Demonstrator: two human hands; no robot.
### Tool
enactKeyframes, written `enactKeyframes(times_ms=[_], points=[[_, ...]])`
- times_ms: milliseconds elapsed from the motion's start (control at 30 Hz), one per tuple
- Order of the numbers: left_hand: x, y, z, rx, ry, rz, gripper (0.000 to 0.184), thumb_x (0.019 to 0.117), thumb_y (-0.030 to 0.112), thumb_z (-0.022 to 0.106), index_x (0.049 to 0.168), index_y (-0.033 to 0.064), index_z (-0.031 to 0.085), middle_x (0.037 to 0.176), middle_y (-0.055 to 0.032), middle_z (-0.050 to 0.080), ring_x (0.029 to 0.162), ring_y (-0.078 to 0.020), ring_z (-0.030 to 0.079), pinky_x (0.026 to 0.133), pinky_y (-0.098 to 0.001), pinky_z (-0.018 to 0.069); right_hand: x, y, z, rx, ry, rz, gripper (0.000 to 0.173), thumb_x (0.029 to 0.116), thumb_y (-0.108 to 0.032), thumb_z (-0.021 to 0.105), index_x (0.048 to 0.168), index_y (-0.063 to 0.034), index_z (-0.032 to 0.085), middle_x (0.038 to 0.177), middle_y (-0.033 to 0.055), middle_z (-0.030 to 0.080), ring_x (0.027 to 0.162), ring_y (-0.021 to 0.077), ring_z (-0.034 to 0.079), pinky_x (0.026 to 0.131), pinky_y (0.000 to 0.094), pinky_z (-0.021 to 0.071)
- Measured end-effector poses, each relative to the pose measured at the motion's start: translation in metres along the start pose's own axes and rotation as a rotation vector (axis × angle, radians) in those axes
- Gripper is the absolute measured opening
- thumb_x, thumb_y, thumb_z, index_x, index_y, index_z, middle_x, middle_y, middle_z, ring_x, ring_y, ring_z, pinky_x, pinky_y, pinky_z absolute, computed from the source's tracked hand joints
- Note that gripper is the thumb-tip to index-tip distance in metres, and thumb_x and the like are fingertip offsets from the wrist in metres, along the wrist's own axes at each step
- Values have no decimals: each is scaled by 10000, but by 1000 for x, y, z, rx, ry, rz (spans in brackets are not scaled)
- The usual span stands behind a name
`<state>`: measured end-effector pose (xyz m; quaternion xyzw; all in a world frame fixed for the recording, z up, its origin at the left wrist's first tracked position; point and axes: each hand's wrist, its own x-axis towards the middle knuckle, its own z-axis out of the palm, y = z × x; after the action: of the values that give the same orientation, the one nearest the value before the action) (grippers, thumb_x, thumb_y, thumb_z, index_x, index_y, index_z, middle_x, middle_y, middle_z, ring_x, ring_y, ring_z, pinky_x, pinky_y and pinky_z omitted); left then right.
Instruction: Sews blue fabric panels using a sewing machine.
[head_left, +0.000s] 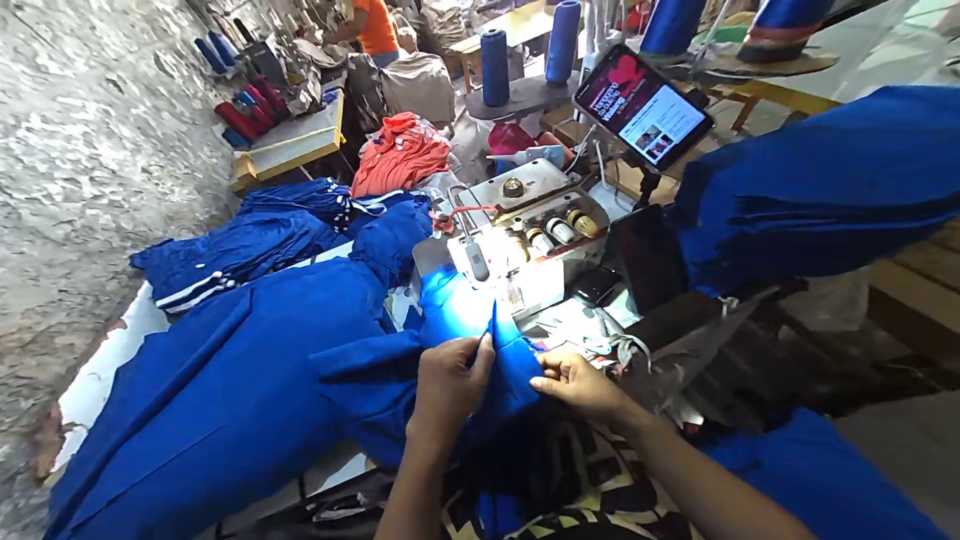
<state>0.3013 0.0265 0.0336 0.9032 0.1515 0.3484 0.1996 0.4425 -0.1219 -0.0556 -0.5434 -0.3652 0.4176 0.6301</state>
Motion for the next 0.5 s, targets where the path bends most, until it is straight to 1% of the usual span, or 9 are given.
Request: enactKeyframes(times_ms=[33, 67, 133, 200, 267, 300, 333, 400, 500], points=[[4, 3, 1, 59, -45, 3, 237, 940, 129, 620, 807, 7, 774, 703, -102, 721, 625, -148, 688, 615, -313, 559, -1, 2, 0, -46, -2, -11, 108, 946, -30, 629, 1041, -10, 675, 861, -62, 698, 752, -47, 641, 734, 150, 547], [9, 5, 3, 112, -84, 2, 243, 943, 131, 623, 789, 5, 763, 704, -118, 714, 641, -204, 699, 619, -380, 564, -3, 3, 0, -90, 3, -17, 98, 951, -54, 628, 1022, -13, 682, 831, -66, 684, 718, -58, 616, 700, 138, 527], [21, 11, 3, 212, -202, -28, 259, 959, 127, 625, 773, -20, 732, 717, -154, 685, 685, -295, 697, 641, -471, 559, -9, 4, 1, -160, 19, -15, 131, 965, -98, 629, 1025, -2, 696, 850, -40, 685, 724, -57, 609, 710, 138, 525], [36, 25, 0, 318, -366, -113, 269, 987, 120, 600, 831, -57, 729, 788, -208, 699, 789, -371, 715, 717, -532, 561, -16, 4, 3, -200, 48, -12, 147, 972, -133, 633, 1000, -6, 702, 816, -42, 686, 706, -60, 599, 699, 142, 512], [53, 43, -3, 387, -562, -259, 288, 1032, 123, 539, 946, -80, 725, 920, -247, 715, 952, -408, 708, 838, -547, 540, -21, 4, 5, -183, 50, 1, 143, 973, -134, 635, 986, -10, 705, 797, -46, 682, 702, -57, 601, 695, 146, 511], [60, 51, -3, 408, -638, -324, 295, 1048, 127, 515, 998, -81, 718, 985, -250, 715, 1021, -404, 695, 891, -539, 526, -20, 3, 5, -153, 44, 17, 132, 973, -121, 636, 985, -11, 707, 805, -45, 688, 715, -50, 615, 708, 154, 523], [65, 56, -2, 421, -684, -367, 294, 1053, 126, 501, 1028, -79, 710, 1027, -247, 712, 1060, -395, 685, 918, -528, 517, -17, 2, 5, -120, 38, 36, 114, 974, -114, 638, 976, -22, 705, 806, -50, 691, 721, -45, 629, 713, 161, 535], [69, 63, 1, 427, -722, -418, 288, 1056, 127, 492, 1053, -73, 699, 1060, -242, 705, 1089, -380, 675, 935, -513, 511, -7, 3, 3, -68, 24, 50, 113, 982, -114, 632, 975, -30, 706, 812, -46, 694, 729, -24, 644, 723, 186, 551], [65, 63, 7, 384, -672, -439, 269, 1045, 107, 508, 1038, -83, 699, 1041, -245, 706, 1071, -379, 680, 929, -512, 516, 15, -3, 5, -43, 22, 4, 115, 980, -116, 621, 908, -55, 687, 741, -67, 656, 670, -22, 617, 661, 190, 531]])
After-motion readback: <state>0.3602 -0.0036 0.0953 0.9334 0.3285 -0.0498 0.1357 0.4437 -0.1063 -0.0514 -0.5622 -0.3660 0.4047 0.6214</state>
